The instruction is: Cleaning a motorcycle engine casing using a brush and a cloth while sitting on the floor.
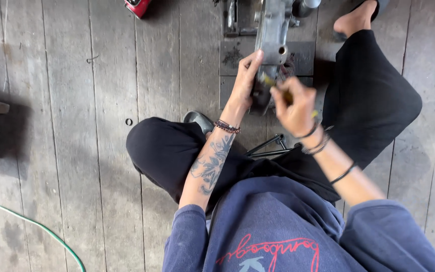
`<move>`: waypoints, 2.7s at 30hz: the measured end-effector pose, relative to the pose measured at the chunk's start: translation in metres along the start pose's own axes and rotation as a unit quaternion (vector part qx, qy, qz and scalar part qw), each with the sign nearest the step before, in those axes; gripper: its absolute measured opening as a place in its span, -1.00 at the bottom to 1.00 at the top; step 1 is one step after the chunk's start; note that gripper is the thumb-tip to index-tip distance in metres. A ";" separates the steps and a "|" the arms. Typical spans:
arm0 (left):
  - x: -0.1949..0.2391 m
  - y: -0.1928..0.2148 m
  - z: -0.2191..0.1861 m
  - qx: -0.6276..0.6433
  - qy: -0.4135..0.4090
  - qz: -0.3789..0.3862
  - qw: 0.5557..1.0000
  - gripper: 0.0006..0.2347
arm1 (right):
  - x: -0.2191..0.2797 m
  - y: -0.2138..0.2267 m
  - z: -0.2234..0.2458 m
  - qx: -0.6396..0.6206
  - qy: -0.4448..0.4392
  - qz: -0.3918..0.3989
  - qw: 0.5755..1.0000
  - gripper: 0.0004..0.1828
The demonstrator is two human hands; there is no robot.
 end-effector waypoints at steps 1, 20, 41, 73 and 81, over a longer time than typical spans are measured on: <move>0.001 -0.007 -0.012 -0.002 -0.002 0.004 1.000 -0.47 | 0.010 -0.014 -0.002 0.001 0.002 -0.004 1.000 -0.83; 0.013 -0.010 -0.055 -0.088 -0.096 0.009 0.991 -0.71 | 0.021 -0.057 -0.043 -0.213 -0.211 -0.105 0.948 -0.93; 0.013 -0.013 -0.073 -0.186 -0.108 -0.083 0.973 -0.79 | 0.004 -0.067 -0.050 -0.204 -0.142 -0.096 0.964 -0.75; 0.006 0.004 -0.055 -0.171 -0.123 -0.062 0.976 -0.79 | 0.058 -0.077 -0.051 -0.242 -0.205 -0.104 0.943 -0.80; 0.003 0.017 -0.047 -0.100 -0.087 -0.029 0.991 -0.61 | 0.089 -0.073 -0.026 -0.262 -0.296 -0.067 0.916 -0.87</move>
Point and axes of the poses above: each hand's wrist, its own x-axis away from the middle knuckle, its own y-axis out of the back of the hand, z = x × y, the point moved 4 cm from there along -x, towards the middle knuckle, and after that the axes turned 7 degrees about x, right-handed, at the moved point
